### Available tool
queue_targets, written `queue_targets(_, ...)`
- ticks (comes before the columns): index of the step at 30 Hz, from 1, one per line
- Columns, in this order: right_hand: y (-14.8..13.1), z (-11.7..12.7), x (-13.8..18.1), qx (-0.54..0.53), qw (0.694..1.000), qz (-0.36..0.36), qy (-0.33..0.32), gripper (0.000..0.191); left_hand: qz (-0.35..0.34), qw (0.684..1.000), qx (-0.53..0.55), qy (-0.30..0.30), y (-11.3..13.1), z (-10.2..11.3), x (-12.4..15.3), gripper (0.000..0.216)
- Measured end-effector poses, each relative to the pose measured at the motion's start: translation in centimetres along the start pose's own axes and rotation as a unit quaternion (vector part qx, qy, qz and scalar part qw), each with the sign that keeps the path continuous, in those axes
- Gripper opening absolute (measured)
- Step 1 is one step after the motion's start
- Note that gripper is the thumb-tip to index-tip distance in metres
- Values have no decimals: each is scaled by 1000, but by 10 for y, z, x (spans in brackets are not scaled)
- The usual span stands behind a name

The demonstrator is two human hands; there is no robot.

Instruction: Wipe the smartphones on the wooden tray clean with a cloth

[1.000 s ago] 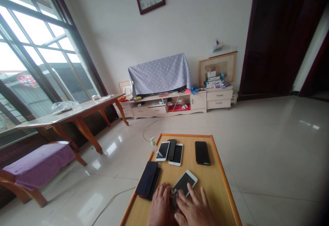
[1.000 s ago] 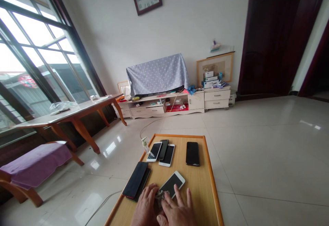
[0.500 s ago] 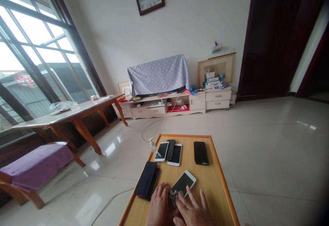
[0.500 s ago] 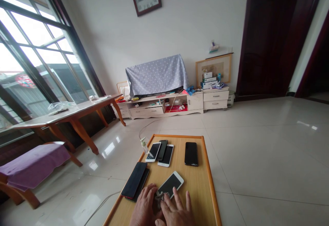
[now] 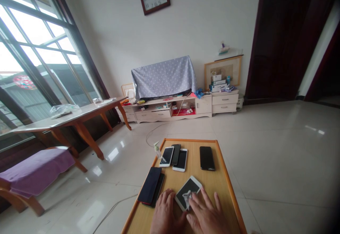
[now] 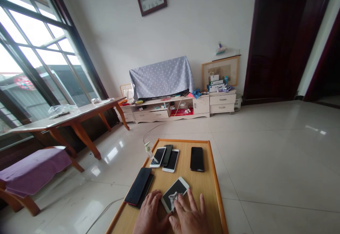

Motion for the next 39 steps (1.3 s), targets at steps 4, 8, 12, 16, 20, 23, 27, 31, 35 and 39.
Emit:
queue_targets(4,-11,-4,-1,-32,999,25,-21,53,-5,1000,-8,3,-2,-1,0,53)
queue_targets(8,18,9,-2,18,998,-30,46,55,-6,1000,-7,15,1,1,1,58)
queue_targets(12,30,12,-5,49,995,-57,61,59,-1,1000,-3,16,1,1,2,59)
queue_targets(16,1,3,-7,4,1000,-22,-3,61,7,1000,3,-5,-2,-1,1,57)
queue_targets(20,-14,1,-6,-34,999,11,-35,60,10,1000,7,-19,-2,-1,0,57)
queue_targets(23,6,9,-5,-1,1000,-17,26,57,15,1000,8,-12,0,1,0,57)
queue_targets(27,27,13,-6,41,995,-55,68,58,19,1000,7,-12,1,2,1,58)
queue_targets(31,-3,2,-10,-2,1000,-16,8,56,19,999,11,-35,-5,-5,0,58)
queue_targets(35,-32,-7,-11,-55,996,23,-62,51,21,998,9,-59,-12,-10,0,58)
queue_targets(39,-10,3,-12,-9,1000,0,7,52,9,999,16,-27,-5,-4,1,53)
Point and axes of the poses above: each hand's wrist, its own x-axis away from the middle knuckle, its own z-axis out of the back of the hand, y = z × x, the point moved 5 cm from there along -x, towards the middle knuckle, and after that the axes turned 10 degrees about z, right-handed, at the moved point
